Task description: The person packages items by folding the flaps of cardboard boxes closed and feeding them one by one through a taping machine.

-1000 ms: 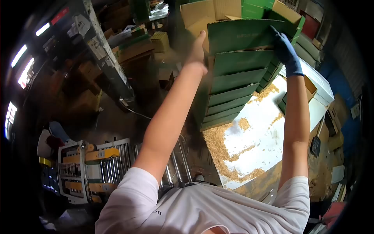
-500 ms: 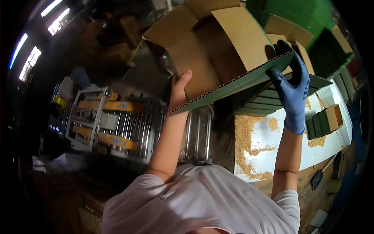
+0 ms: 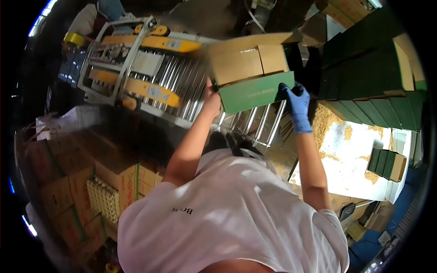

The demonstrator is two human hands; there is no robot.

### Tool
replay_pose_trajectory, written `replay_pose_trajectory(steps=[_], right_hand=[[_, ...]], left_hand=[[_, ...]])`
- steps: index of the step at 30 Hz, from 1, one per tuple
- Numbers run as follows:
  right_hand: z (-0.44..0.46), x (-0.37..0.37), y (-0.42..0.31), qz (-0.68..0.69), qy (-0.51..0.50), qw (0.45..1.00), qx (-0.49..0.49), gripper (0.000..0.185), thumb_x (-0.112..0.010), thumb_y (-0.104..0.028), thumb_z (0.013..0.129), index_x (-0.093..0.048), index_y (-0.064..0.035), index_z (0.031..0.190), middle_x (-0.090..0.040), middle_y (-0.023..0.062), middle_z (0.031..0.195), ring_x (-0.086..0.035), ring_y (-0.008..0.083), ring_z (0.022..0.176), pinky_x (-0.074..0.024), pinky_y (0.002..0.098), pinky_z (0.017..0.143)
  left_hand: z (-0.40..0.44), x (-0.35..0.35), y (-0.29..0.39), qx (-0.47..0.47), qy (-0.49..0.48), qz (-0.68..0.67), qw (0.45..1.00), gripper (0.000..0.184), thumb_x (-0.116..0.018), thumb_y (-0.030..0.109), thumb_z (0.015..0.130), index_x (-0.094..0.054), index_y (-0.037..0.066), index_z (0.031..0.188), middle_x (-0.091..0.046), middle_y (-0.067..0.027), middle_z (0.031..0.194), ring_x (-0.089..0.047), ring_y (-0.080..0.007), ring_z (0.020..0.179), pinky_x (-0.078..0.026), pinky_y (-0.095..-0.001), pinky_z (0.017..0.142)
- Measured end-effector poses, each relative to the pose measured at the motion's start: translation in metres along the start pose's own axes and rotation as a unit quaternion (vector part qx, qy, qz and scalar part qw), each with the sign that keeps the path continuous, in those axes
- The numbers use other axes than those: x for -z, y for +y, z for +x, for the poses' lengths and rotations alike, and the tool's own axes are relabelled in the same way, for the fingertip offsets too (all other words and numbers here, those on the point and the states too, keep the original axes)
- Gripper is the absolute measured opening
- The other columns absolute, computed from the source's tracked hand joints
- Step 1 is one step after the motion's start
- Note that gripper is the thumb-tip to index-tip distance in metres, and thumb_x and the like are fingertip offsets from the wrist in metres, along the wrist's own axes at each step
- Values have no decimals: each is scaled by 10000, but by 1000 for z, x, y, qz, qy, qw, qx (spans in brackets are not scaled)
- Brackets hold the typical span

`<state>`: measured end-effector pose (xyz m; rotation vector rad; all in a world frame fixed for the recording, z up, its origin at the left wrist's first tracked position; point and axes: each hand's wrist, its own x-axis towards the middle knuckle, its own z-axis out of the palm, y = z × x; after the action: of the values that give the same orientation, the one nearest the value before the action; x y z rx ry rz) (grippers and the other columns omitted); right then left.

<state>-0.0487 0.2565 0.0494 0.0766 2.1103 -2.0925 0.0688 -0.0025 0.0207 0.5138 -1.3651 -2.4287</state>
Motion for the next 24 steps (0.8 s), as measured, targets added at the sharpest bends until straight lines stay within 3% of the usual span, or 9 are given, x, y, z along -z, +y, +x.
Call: replay_pose_trajectory(steps=[4, 7, 10, 12, 13, 15, 16, 21, 24], right_hand=[[-28, -11, 173, -46, 31, 998, 24, 999, -806, -54, 794, -186, 25, 1572, -513, 168, 1395, -531, 236, 1220, -480, 339, 1009], [-65, -30, 151, -207, -8, 969, -135, 1094, -833, -229, 759, -160, 33, 1580, -650, 232, 1180, -642, 323, 1060, -506, 358, 947], [-58, -39, 162, -331, -44, 935, -116, 839, -797, -245, 794, -389, 26, 1475, -725, 170, 878, -705, 269, 863, -538, 371, 822], [-57, -49, 172, -212, -113, 957, -164, 545, -773, -228, 835, -584, 16, 1284, -741, 145, 917, -705, 221, 865, -538, 349, 804], [-53, -50, 189, -180, -147, 960, -158, 478, -768, -224, 845, -624, 10, 1236, -744, 134, 926, -703, 211, 863, -535, 340, 808], [-58, -64, 187, -179, -146, 960, -159, 420, -764, -237, 845, -663, -41, 1201, -747, 101, 1022, -698, 187, 925, -527, 329, 830], [-60, -77, 182, -189, -147, 959, -154, 429, -760, -241, 848, -658, -42, 1215, -744, 99, 1045, -696, 191, 939, -526, 328, 838], [-74, -140, 174, -133, -125, 966, -185, 444, -700, -301, 887, -623, -43, 1241, -728, 150, 1099, -699, 268, 1005, -515, 364, 871], [-72, -150, 212, -215, -104, 962, -131, 490, -667, -362, 908, -602, -41, 1272, -707, 186, 1138, -674, 323, 1068, -499, 408, 907]], left_hand=[[-8, 95, -65, 43, -30, 207, 977, 932, -702, 267, 932, -101, 81, 1619, -307, -146, 1612, -321, -257, 1457, -286, -369, 1175], [-13, 125, -68, 124, -31, 231, 965, 818, -627, 342, 965, -192, 52, 1593, -292, -194, 1618, -291, -326, 1488, -277, -407, 1186], [-4, 139, -57, 3, 106, 461, 881, 895, -667, 430, 907, -235, 3, 1564, -288, -300, 1571, -307, -421, 1455, -275, -510, 1168], [6, 135, -32, -85, 182, 594, 779, 955, -693, 488, 868, -263, -31, 1545, -285, -370, 1540, -317, -484, 1433, -274, -578, 1156], [12, 110, -5, -151, 66, 708, 686, 1125, -804, 512, 750, -241, -66, 1534, -207, -355, 1584, -256, -479, 1463, -231, -554, 1191], [39, 64, 25, -260, -163, 670, 676, 1058, -828, 498, 729, -325, 57, 1548, -281, -236, 1606, -185, -455, 1505, -198, -587, 1199], [36, 31, 38, -229, -160, 763, 583, 966, -804, 507, 753, -391, 92, 1521, -371, -194, 1554, -239, -427, 1487, -204, -579, 1199], [58, 25, 11, -179, -65, 753, 629, 713, -729, 522, 815, -598, 40, 1323, -561, -167, 1246, -463, -359, 1285, -223, -509, 1210], [46, 48, 9, -159, -99, 749, 635, 650, -711, 490, 846, -618, 36, 1303, -568, -154, 1325, -447, -356, 1340, -253, -506, 1205]])
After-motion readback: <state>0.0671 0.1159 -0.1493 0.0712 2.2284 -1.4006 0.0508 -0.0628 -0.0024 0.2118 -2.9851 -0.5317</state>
